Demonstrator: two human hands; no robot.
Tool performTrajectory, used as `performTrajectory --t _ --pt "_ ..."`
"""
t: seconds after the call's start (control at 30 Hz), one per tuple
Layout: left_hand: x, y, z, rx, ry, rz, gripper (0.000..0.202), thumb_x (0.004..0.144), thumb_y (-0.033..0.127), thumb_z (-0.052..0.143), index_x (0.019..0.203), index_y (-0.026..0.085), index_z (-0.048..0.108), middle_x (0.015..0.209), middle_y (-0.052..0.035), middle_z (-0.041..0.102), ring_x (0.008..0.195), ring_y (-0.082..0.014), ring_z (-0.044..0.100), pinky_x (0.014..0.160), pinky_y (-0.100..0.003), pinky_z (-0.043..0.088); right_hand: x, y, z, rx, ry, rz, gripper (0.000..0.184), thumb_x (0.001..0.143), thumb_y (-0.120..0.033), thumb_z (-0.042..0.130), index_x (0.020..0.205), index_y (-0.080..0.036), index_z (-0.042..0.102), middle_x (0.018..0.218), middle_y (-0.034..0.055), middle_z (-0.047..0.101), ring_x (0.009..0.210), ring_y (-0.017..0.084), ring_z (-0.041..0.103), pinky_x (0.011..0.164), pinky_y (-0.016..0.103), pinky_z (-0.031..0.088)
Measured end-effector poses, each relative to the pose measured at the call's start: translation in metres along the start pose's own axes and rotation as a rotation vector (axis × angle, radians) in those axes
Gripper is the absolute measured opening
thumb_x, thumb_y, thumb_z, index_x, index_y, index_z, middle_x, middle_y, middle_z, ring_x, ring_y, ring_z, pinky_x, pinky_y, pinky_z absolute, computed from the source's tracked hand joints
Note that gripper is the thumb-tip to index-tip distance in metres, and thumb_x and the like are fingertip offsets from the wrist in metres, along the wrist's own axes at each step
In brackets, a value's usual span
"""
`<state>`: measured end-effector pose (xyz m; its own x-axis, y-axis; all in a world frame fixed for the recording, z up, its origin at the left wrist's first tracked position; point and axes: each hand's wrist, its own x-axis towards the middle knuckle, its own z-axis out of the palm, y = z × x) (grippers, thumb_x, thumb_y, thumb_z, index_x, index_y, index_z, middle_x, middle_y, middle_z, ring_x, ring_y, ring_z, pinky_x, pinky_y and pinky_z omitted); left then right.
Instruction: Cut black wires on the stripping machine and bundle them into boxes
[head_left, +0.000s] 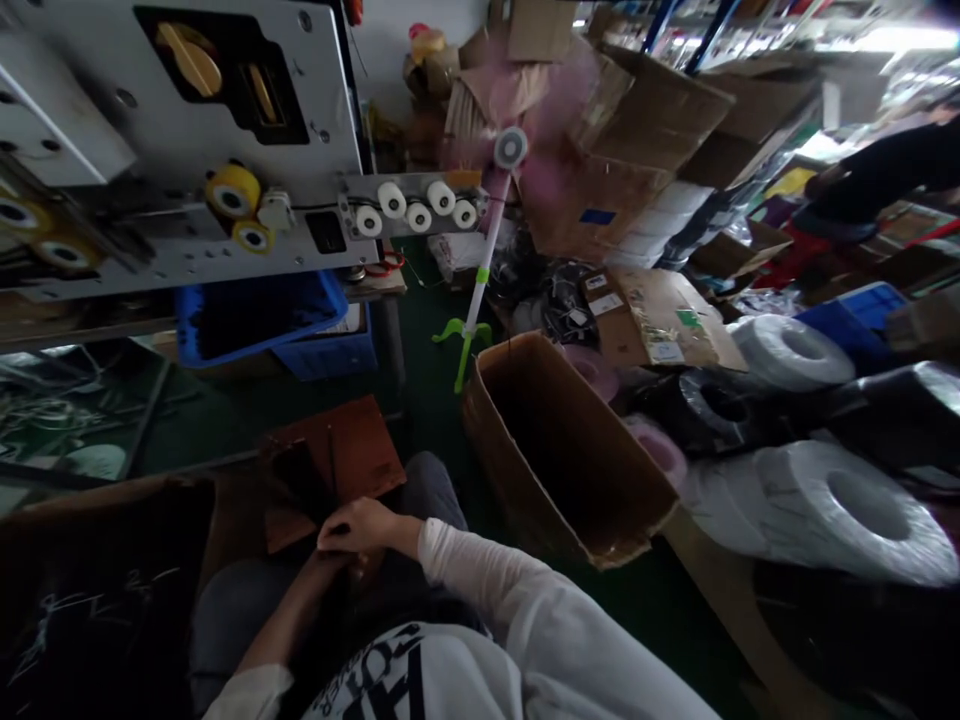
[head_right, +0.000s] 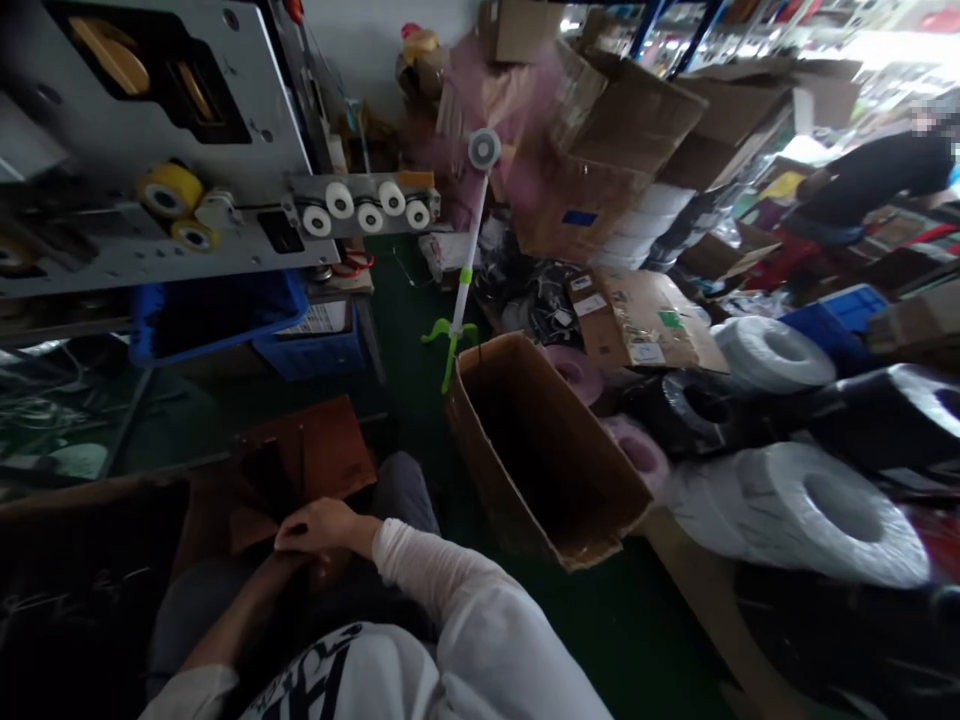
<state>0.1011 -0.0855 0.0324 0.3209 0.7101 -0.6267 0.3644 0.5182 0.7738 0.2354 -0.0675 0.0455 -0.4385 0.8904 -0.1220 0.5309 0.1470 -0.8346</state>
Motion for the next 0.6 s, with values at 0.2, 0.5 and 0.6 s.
performTrajectory --t 0.2,0.5,0.6 --pt "-0.024 0.020 -0.038 0.898 0.036 0.091 0.042 0.080 0.053 0.046 0.097 0.018 0.062 0.087 -0.0117 0.069 0.087 -0.0294 0.064 0.075 -0.037 0.045 -0.003 0.002 -0.007 0.093 -0.001 0.138 0.039 0.091 -0.044 0.041 0.088 -0.021 0.072 0.081 -0.0006 0.071 0.073 0.012 0.064 0.061 0.018 0.041" --pt "-0.052 0.040 -0.038 0.978 0.332 0.528 0.027 0.090 0.022 0.036 0.099 0.022 0.061 0.107 -0.0069 0.064 0.097 -0.0180 0.061 0.083 -0.028 0.044 0.007 -0.006 0.015 -0.073 0.128 -0.086 0.016 0.072 -0.014 0.055 0.078 -0.016 0.069 0.078 0.0061 0.071 0.071 0.016 0.063 0.064 0.022 0.040" --pt "-0.046 0.024 -0.036 0.735 0.369 0.579 0.037 0.089 0.018 0.034 0.121 0.022 0.052 0.106 -0.0077 0.066 0.098 -0.0185 0.061 0.085 -0.029 0.046 0.009 -0.004 0.017 0.067 0.175 -0.080 0.014 0.074 -0.016 0.050 0.072 -0.015 0.064 0.071 0.0044 0.066 0.067 0.016 0.059 0.063 0.023 0.039"
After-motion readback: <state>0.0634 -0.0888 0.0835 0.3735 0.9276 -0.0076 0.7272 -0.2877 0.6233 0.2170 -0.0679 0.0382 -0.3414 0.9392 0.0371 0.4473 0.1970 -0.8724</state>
